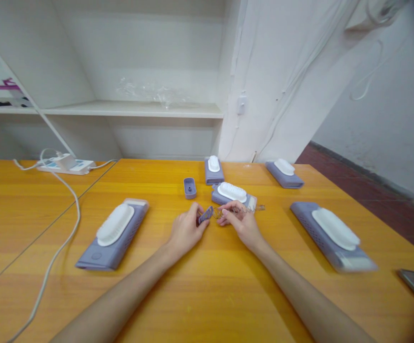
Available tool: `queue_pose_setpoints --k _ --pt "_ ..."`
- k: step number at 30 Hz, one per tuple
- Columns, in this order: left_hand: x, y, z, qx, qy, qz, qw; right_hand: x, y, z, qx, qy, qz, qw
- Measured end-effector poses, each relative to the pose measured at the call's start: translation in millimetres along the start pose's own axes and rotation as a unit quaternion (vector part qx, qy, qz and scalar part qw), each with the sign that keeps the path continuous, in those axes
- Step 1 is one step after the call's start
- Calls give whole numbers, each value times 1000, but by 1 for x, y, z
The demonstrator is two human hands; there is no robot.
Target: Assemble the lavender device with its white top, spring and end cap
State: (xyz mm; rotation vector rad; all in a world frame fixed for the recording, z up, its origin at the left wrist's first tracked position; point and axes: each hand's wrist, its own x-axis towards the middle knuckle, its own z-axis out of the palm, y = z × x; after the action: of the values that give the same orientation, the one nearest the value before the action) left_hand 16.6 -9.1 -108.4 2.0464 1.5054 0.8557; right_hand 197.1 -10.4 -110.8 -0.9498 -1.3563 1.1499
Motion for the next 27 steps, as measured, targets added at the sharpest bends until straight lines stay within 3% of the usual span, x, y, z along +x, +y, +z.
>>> queue_pose_setpoints --k 4,7,14,20,27 --pt "1 0 6 -238 -26 -35 970 -1 -2 2 9 -4 1 1000" --pt "0 4 7 -322 -81 -69 941 -1 -3 3 12 2 -10 1000" --pt "-2 8 4 -344 -111 -79 929 -3 0 5 -32 -17 -16 999" --pt "1 2 6 -399 -96 -74 909 -2 3 7 -68 -23 -23 997" --pt "3 1 4 -383 -86 -58 918 -3 5 6 -114 15 -53 992"
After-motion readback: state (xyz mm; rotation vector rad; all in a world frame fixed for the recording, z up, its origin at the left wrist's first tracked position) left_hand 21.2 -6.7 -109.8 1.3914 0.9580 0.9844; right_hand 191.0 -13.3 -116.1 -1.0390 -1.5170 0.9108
